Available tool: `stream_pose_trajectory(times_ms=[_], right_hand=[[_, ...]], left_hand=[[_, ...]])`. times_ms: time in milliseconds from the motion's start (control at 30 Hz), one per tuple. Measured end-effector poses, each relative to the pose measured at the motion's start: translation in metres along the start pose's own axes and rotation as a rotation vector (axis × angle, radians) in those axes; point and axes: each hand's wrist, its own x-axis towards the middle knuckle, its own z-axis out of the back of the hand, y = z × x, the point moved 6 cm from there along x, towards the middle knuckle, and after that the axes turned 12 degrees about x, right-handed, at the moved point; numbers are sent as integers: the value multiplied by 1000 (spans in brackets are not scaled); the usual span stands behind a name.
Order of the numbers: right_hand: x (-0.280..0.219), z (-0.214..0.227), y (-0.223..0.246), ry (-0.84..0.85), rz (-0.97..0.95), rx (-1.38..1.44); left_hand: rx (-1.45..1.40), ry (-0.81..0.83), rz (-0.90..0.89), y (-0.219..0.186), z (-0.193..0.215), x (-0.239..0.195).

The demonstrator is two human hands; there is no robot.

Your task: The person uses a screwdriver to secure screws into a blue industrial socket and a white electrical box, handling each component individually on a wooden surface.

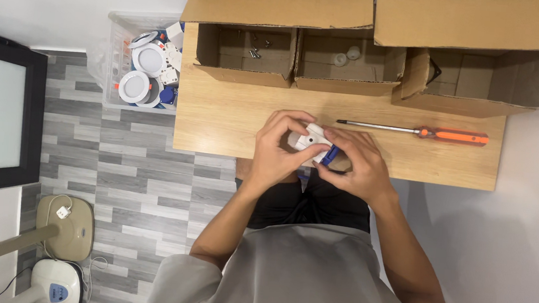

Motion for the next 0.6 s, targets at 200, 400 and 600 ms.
stream_pose_trajectory(times_ms=[200, 400, 600], right_hand=[[9, 2, 10, 12, 3, 1], [6, 2, 8, 18, -8, -2], [6, 1, 7, 22, -18, -6]], left_hand=[[124, 219, -344, -30, 10, 2], [155, 307, -423, -36, 13, 10], [269, 235, -436, -22, 9, 14]])
